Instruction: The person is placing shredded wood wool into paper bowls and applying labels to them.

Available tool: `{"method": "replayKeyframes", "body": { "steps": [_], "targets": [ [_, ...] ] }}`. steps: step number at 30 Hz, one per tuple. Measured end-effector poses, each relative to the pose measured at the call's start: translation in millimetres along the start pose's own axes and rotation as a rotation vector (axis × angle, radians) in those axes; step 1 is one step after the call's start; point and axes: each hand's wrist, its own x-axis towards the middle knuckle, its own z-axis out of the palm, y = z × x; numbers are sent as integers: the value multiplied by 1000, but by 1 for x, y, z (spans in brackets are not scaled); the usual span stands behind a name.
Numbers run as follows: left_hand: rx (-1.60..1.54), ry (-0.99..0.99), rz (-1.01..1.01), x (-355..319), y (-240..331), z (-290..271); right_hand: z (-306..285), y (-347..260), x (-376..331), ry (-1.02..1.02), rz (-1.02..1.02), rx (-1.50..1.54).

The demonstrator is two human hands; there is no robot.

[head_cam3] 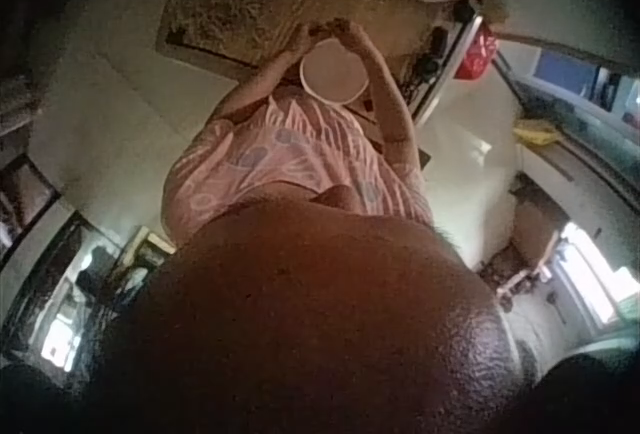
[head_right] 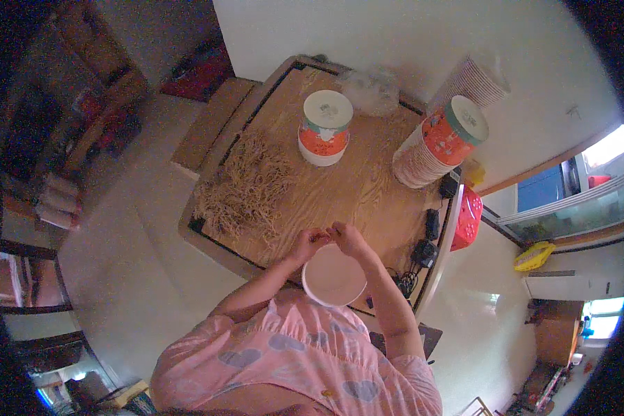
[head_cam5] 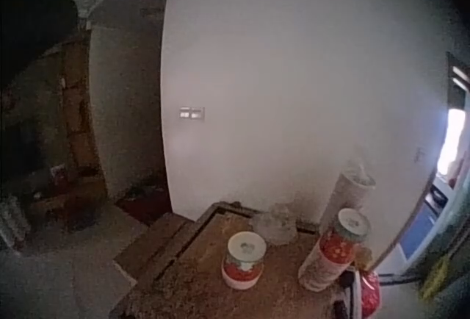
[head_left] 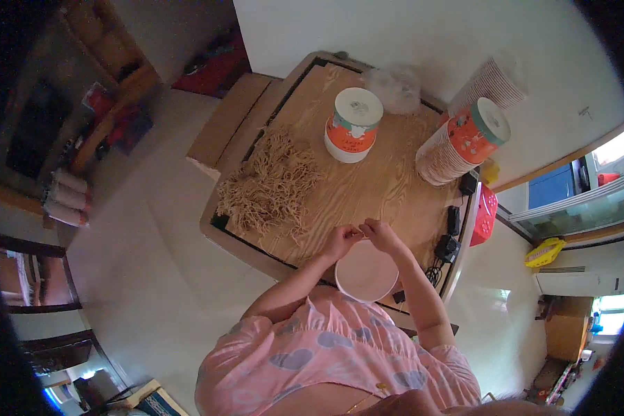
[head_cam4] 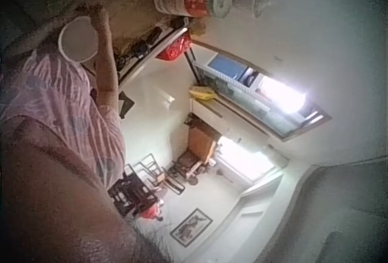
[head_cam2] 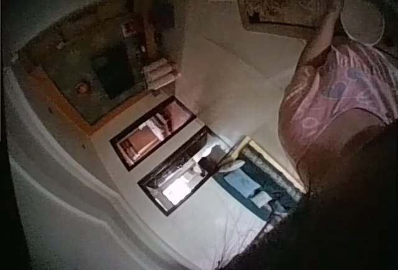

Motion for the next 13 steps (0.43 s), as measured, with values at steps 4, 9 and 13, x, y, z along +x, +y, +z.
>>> {"method": "replayKeyframes", "body": {
  "steps": [4, 9, 13],
  "targets": [
    [37, 1, -8, -4, 8, -3, -8, -9, -3, -34, -22, -23],
    [69, -15, 25, -3, 12, -3, -13, 0, -2, -102, -24, 46],
    [86, -27, 13, -3, 12, -3, -14, 6, -2, -107, -90, 75]
  ]
}}
